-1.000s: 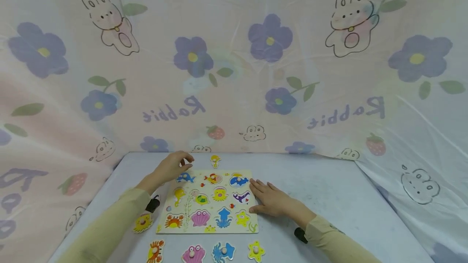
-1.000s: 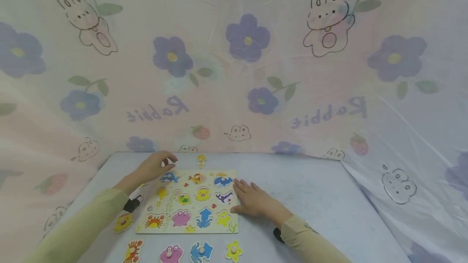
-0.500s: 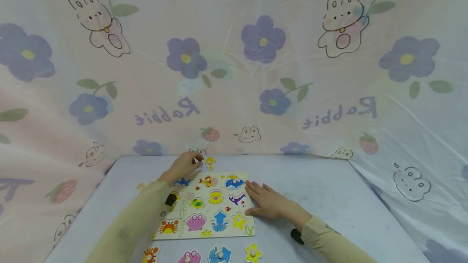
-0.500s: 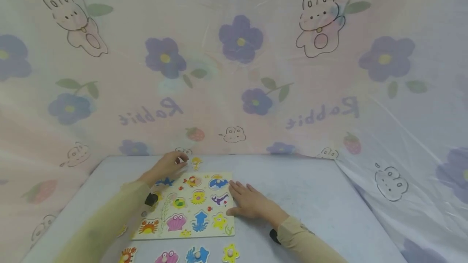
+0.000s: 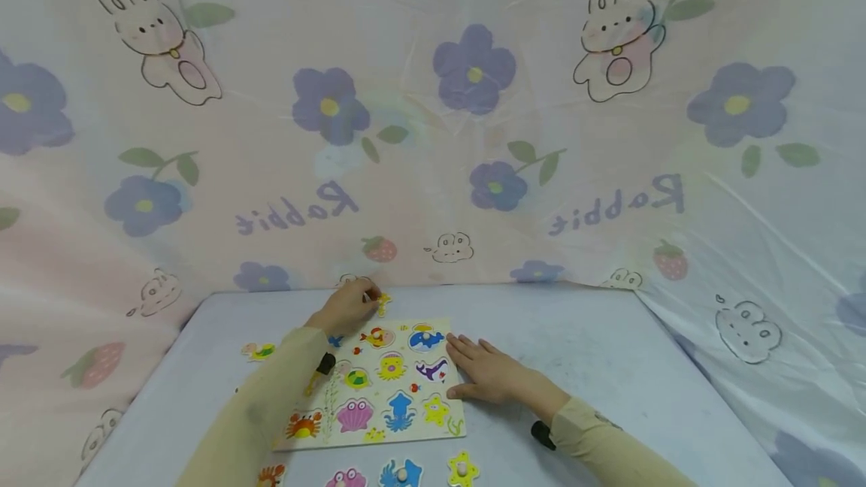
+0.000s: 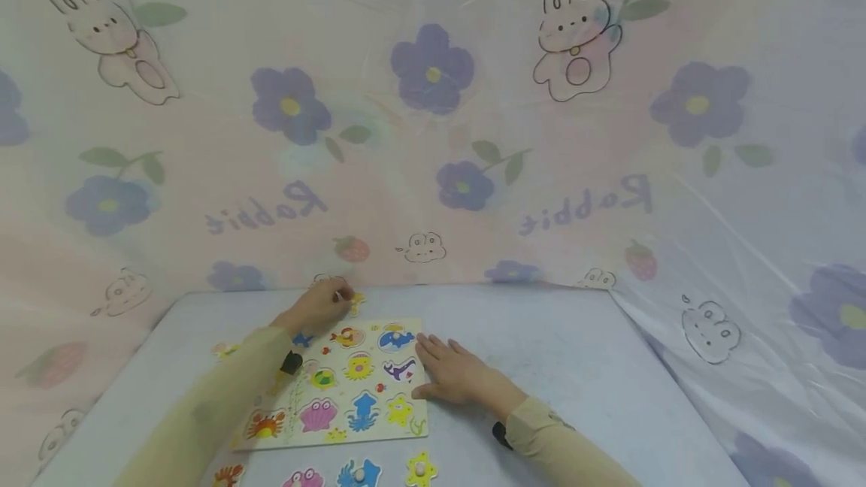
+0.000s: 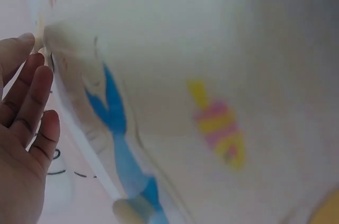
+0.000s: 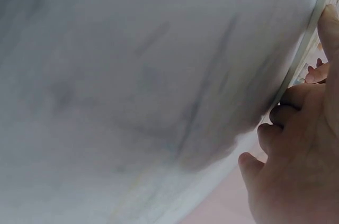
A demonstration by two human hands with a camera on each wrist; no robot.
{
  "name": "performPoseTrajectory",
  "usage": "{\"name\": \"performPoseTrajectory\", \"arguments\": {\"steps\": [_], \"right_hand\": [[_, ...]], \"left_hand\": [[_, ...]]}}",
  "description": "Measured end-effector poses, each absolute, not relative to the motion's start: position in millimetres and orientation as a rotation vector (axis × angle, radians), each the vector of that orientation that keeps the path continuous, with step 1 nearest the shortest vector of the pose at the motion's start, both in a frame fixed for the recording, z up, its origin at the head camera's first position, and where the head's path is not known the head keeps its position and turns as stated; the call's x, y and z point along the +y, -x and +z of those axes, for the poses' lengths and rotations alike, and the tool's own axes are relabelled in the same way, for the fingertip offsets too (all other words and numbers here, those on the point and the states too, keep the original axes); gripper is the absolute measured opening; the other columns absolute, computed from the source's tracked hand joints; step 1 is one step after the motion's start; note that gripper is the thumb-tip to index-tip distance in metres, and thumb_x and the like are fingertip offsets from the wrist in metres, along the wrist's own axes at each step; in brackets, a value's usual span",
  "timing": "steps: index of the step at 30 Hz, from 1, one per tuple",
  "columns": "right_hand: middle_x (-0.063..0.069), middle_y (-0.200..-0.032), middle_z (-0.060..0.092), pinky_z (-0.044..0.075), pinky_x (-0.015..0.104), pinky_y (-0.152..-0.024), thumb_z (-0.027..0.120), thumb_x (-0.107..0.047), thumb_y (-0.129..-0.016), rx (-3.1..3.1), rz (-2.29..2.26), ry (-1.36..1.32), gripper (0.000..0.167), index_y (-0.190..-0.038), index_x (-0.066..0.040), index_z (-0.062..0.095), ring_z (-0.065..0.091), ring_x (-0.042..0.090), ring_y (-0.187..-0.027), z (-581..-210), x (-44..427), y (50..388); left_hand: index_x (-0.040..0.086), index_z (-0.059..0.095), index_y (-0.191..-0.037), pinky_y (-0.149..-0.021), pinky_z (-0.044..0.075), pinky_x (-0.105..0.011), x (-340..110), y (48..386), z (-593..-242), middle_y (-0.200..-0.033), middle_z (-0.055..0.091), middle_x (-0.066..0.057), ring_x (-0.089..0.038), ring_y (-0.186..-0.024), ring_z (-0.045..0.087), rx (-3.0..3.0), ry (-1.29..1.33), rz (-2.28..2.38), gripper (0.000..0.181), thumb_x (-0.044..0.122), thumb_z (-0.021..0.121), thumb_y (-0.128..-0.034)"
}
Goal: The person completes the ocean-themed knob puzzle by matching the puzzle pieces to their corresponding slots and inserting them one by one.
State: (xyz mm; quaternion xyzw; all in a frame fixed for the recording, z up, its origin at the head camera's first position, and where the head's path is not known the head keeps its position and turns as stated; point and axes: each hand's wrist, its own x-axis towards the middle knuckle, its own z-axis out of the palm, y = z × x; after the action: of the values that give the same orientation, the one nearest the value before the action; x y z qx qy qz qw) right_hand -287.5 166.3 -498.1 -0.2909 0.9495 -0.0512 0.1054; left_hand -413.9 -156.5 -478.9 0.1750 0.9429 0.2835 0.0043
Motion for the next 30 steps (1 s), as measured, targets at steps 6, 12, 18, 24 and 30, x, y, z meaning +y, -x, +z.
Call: {"name": "performPoseTrajectory", "arguments": {"steps": [6,12,18,24,30], "right_hand": [[0.003,-0.173,0.017,0.02,0.053,-0.125,0.051,-0.073,-0.095,2.797,-0.135,0.861,0.095,-0.165,-0.012,0.028,0.018,0.027,-0.159,-498.6,162.3,286.6],[0.003,-0.173,0.017,0.02,0.053,-0.125,0.052,-0.072,-0.096,2.799,-0.135,0.853,0.095,-0.164,-0.011,0.028,0.018,0.027,-0.159,-496.7,161.1,284.2],[0.004,-0.173,0.017,0.019,0.053,-0.126,0.053,-0.071,-0.096,2.793,-0.143,0.852,0.094,-0.164,-0.011,0.028,0.018,0.027,-0.159,-494.2,160.0,282.7],[0.004,-0.173,0.017,0.018,0.052,-0.126,0.054,-0.068,-0.097,2.797,-0.144,0.847,0.093,-0.164,-0.01,0.028,0.018,0.027,-0.159,-491.3,159.3,282.7],[0.003,-0.173,0.018,0.018,0.052,-0.126,0.055,-0.068,-0.097,2.799,-0.128,0.825,0.093,-0.164,-0.01,0.029,0.018,0.027,-0.159,-491.6,161.2,283.3]], "left_hand": [[0.012,0.07,-0.11,-0.088,0.052,-0.041,-154.7,414.5,-485.7,-0.105,0.064,-0.001,-0.018,-0.093,0.06,2.954,-0.501,0.908,0.012,0.019,0.071,-0.1008],[0.013,0.071,-0.108,-0.088,0.051,-0.04,-154.3,416.9,-488.3,-0.103,0.065,0.0,-0.018,-0.093,0.06,2.955,-0.488,0.911,0.01,0.019,0.071,-0.1004],[0.011,0.071,-0.108,-0.088,0.052,-0.042,-154.4,416.6,-487.9,-0.103,0.065,-0.001,-0.018,-0.093,0.06,2.973,-0.5,0.904,0.01,0.017,0.071,-0.1001],[0.011,0.072,-0.108,-0.086,0.052,-0.04,-152.6,417.6,-485.7,-0.102,0.065,-0.002,-0.019,-0.092,0.06,2.995,-0.507,0.896,0.009,0.017,0.07,-0.1012],[0.012,0.072,-0.107,-0.082,0.052,-0.038,-148.2,415.6,-481.1,-0.1,0.066,-0.001,-0.018,-0.089,0.059,2.995,-0.528,0.886,0.008,0.018,0.069,-0.1015]]}}
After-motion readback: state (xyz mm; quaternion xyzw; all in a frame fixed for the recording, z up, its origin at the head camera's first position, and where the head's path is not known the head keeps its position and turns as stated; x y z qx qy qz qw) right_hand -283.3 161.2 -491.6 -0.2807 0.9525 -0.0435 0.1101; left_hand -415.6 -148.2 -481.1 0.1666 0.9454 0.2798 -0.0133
